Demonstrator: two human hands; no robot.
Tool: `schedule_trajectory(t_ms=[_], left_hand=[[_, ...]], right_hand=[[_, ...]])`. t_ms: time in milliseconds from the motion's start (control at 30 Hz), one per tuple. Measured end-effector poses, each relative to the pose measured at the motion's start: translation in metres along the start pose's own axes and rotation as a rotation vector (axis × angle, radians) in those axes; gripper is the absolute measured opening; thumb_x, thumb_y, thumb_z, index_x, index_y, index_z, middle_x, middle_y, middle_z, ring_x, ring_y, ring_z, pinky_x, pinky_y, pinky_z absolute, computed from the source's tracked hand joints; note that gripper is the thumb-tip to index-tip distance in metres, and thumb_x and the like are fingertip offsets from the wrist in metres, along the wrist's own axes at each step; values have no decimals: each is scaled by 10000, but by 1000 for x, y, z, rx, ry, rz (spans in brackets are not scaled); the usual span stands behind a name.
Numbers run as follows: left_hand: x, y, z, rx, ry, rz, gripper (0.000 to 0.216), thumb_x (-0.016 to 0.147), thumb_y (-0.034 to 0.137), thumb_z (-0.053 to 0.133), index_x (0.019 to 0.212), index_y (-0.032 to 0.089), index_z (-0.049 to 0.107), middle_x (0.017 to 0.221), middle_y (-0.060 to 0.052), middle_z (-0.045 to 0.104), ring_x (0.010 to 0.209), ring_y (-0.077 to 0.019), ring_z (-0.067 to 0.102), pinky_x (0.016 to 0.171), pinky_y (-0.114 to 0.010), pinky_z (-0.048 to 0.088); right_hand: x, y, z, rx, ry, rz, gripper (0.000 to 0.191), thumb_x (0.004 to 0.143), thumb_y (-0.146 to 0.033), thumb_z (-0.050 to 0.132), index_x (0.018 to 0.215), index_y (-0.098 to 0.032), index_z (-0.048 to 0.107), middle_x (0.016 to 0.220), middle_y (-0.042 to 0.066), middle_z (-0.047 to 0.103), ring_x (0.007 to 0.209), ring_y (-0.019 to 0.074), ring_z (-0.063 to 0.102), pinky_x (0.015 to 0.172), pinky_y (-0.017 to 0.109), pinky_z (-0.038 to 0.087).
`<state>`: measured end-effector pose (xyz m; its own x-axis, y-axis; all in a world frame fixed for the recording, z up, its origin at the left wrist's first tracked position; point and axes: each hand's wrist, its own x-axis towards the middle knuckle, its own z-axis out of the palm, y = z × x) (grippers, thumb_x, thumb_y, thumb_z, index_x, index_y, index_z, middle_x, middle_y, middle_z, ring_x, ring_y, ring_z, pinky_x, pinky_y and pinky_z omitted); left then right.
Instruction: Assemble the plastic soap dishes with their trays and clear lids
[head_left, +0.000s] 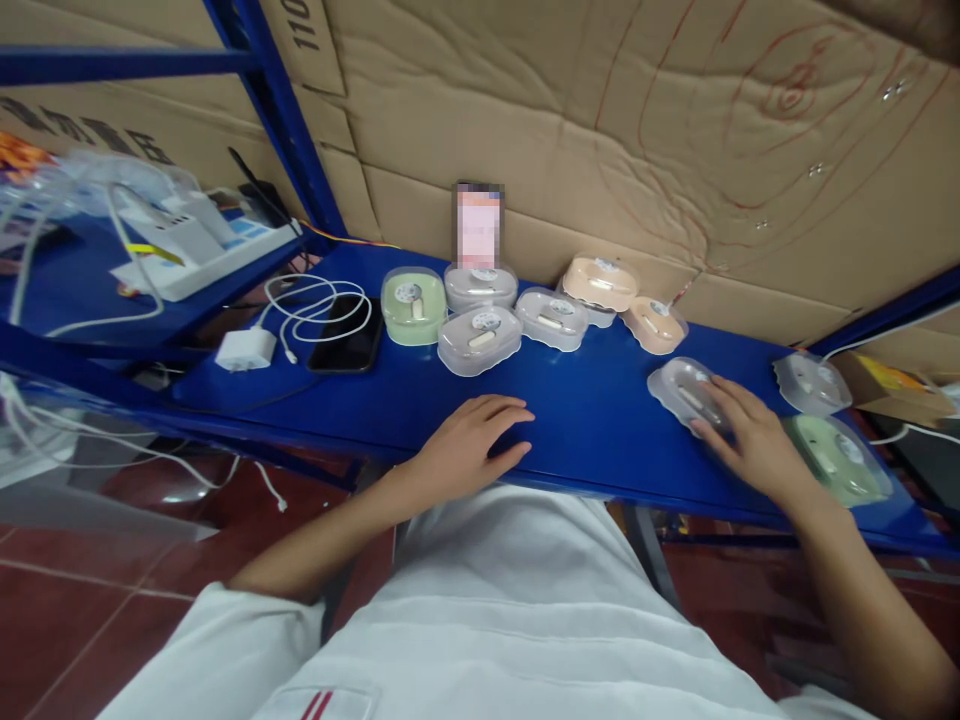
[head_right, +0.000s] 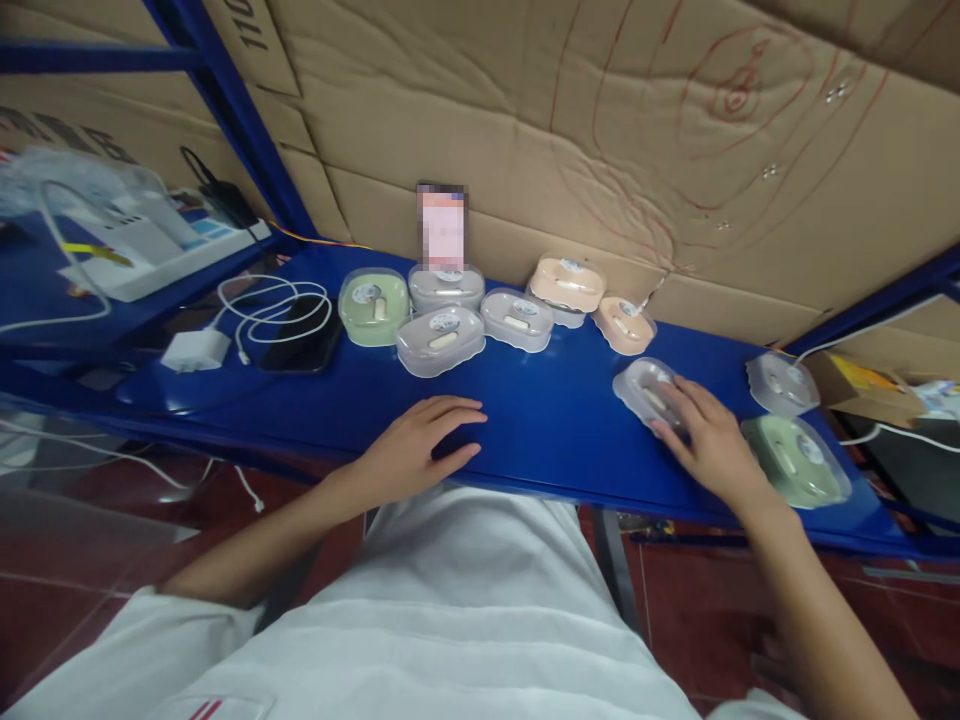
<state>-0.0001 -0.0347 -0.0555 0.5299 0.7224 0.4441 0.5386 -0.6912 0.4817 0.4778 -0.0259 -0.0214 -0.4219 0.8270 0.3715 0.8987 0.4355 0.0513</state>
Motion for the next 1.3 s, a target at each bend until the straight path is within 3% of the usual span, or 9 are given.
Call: schedule_trajectory(t_ms=[200,400,533,633,733,800,900,1133,1300], left_hand=[[0,-2,3,26,6,18,255,1069,362,657,1271,218,714,1400,-114,735,1329,-293,690,1161,-527,567],[-1,-3,3,45,0,24,244,1076,355,647,1257,210,721,1400,-114,737,1327,-291,692,1164,-531,564],[-1,-3,3,53,-7,29,249,1078,362,643,1259,212,723,1404,-114,733,1322,-294,690,1158,-526,562],[-2,-4,3,64,-5,32,248,1078,368,642,1257,217,724,1412,-112,728,1317,-295,690,1152,-522,561],[-2,-5,3,70,-14,30,243,1073,365,649,1252,220,727,1421,-109,725,1327,-300,683,1147,-528,560],[-2,-5,3,73,-22,30,244,1073,360,648,1253,216,729,1422,-111,724,1328,-306,680,1142,-537,561],[-2,-5,3,78,-30,34,250,1076,359,644,1258,209,729,1430,-119,718,1336,-309,674,1151,-546,554],[-2,0,-2,81,-65,26,348,1084,358,633,1407,232,660,1552,-130,624,1409,-311,626,1203,-550,530],[-2,3,-5,67,-69,-18,476,1078,349,642,1538,265,550,1652,-133,513,1525,-308,530,1265,-523,495]], right_hand=[[36,51,20,-159,-3,252,629,1048,-479,478,1644,-277,479,1592,260,573,1426,537,572,1138,769,477],[71,55,17,-193,-168,473,888,1027,-554,418,1717,-17,264,1755,346,294,1633,504,321,1302,675,314],[13,62,-18,-303,-207,681,921,1030,-757,222,1734,-177,351,1763,232,374,1613,484,377,1302,719,281],[-61,68,-37,-298,-177,955,956,938,-882,273,1705,-330,419,1698,226,476,1597,505,394,1250,760,316],[-117,65,-39,-202,-149,1261,1076,819,-968,367,1732,-400,339,1724,288,380,1556,562,416,1163,783,385],[-132,52,-33,-122,-125,1328,1147,776,-1000,412,1753,-417,267,1749,301,302,1510,582,465,1113,756,455],[-120,20,-22,-95,-103,1200,1120,811,-997,425,1759,-429,244,1744,284,308,1521,568,462,1103,713,507],[-18,-69,-7,107,-168,443,853,1023,-767,484,1741,-339,315,1768,196,350,1555,476,493,1187,651,527],[58,-107,-3,163,-314,-1,774,1090,-685,467,1761,-342,288,1788,172,346,1575,424,484,1212,639,505]])
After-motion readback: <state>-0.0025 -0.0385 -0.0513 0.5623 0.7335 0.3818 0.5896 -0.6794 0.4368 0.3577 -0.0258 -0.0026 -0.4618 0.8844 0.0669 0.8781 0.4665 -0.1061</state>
